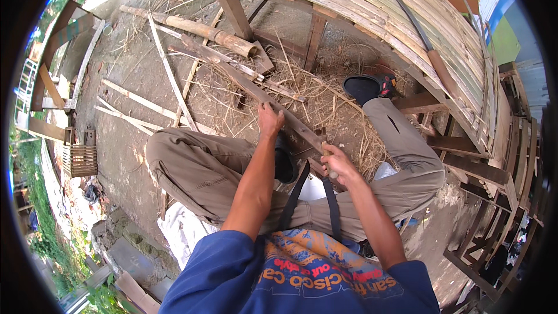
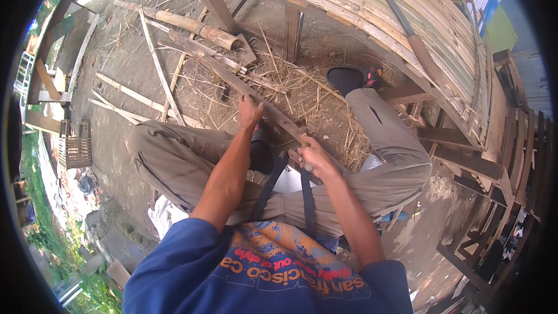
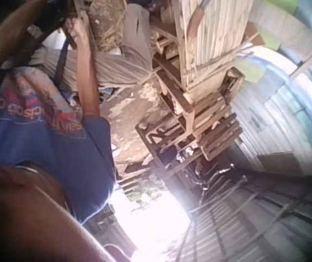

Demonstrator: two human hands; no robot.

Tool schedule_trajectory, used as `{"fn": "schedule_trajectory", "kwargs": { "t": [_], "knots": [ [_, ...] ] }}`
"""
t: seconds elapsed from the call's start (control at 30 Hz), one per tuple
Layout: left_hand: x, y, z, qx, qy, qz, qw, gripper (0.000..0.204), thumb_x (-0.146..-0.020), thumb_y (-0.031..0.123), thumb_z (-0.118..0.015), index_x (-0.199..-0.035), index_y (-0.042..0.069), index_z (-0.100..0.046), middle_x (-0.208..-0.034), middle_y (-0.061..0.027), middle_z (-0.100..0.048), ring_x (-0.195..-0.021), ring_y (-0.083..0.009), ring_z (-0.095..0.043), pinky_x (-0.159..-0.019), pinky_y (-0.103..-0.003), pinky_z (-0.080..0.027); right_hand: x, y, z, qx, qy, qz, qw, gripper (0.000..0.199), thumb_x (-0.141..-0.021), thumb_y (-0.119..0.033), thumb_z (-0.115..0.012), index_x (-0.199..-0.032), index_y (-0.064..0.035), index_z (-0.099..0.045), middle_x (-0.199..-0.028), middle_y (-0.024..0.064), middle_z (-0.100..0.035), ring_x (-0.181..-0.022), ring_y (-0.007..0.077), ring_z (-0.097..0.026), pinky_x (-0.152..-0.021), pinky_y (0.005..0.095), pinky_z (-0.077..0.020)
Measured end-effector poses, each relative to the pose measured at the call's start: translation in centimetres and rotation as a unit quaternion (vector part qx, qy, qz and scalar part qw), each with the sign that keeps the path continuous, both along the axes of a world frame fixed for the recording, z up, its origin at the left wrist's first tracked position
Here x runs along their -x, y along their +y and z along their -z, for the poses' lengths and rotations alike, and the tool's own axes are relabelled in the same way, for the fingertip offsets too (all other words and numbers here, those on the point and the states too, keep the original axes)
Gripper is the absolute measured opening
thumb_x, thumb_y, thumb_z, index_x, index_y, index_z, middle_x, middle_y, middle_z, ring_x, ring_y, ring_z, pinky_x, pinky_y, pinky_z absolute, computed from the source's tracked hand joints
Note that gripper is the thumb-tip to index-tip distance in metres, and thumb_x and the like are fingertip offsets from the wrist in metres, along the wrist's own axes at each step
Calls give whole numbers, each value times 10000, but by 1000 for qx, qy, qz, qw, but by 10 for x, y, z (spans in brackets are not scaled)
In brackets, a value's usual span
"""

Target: The person sits on the ground and uses a machete to split a thin wooden plank, then uses a hammer to drive a nail into a wooden beam. The person handles wooden planks and a wooden beam while working in a cluttered outdoor area.

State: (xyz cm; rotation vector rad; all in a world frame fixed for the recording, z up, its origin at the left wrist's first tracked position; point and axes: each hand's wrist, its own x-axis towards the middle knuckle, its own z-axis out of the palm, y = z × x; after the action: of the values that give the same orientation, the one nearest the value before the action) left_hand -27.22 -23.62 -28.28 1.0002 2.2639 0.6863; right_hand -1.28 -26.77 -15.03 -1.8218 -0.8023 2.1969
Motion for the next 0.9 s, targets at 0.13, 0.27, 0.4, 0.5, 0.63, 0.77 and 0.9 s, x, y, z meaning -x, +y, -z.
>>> {"fn": "schedule_trajectory", "kwargs": {
  "t": [0.13, 0.27, 0.4, 0.5, 0.63, 0.77, 0.9],
  "knots": [
    [-15, -9, -8, 93, 77, 81, 989, 774, -800, 310, -750, -1444, 7, -447, -1572, -309, -256, -1449, -439, -300, -1155, -467, -349, 2, 36, 19, 89, 68, -13, 994, 416, -893, 14, -545, -1307, -2, -507, -894, 66, -546, -690, 150, -562, -526, 296, -460],
    [-25, -8, -6, 142, 120, 113, 976, 747, -826, 383, -729, -1430, 11, -495, -1603, -276, -235, -1496, -394, -235, -1188, -462, -301, 1, 42, 39, 88, 91, 28, 992, 225, -905, -84, -615, -1121, -26, -588, -817, 58, -570, -631, 149, -592, -486, 311, -491],
    [-25, -4, 4, 138, 58, 136, 979, 718, -841, 421, -724, -1402, 16, -534, -1553, -297, -323, -1462, -404, -303, -1176, -444, -324, -11, 32, 51, 3, 133, 47, 990, 146, -914, -200, -641, -963, -64, -623, -738, 44, -584, -598, 133, -589, -480, 292, -492],
    [-23, -12, 8, 129, 45, 164, 977, 717, -846, 440, -723, -1387, 6, -540, -1443, -312, -467, -1373, -406, -441, -1125, -433, -393, -14, 35, 46, -4, 113, -7, 994, 225, -1001, -276, -553, -1076, -84, -643, -814, 35, -607, -627, 136, -598, -491, 278, -477],
    [-28, -13, -9, 121, 31, 198, 972, 682, -853, 428, -722, -1350, -11, -561, -1287, -313, -603, -1231, -398, -588, -1041, -433, -472, -14, 35, 55, -40, 118, -16, 992, 248, -1028, -271, -497, -1124, -90, -637, -826, 42, -619, -623, 135, -616, -528, 282, -518],
    [-29, -15, -14, 66, -5, 164, 984, 617, -843, 333, -732, -1282, -74, -581, -1281, -290, -612, -1218, -417, -580, -1044, -430, -467, -7, 34, 57, -53, 144, -42, 987, 267, -1052, -207, -424, -1214, -78, -592, -890, 59, -635, -686, 152, -656, -596, 307, -570],
    [-53, -13, -18, 18, -50, 129, 990, 613, -853, 313, -720, -1311, -61, -558, -1334, -300, -570, -1264, -404, -548, -1070, -427, -446, -15, 35, 69, -60, 154, -90, 982, 281, -1031, -97, -462, -1305, -73, -522, -987, 72, -637, -869, 202, -692, -734, 319, -595]
  ]
}}
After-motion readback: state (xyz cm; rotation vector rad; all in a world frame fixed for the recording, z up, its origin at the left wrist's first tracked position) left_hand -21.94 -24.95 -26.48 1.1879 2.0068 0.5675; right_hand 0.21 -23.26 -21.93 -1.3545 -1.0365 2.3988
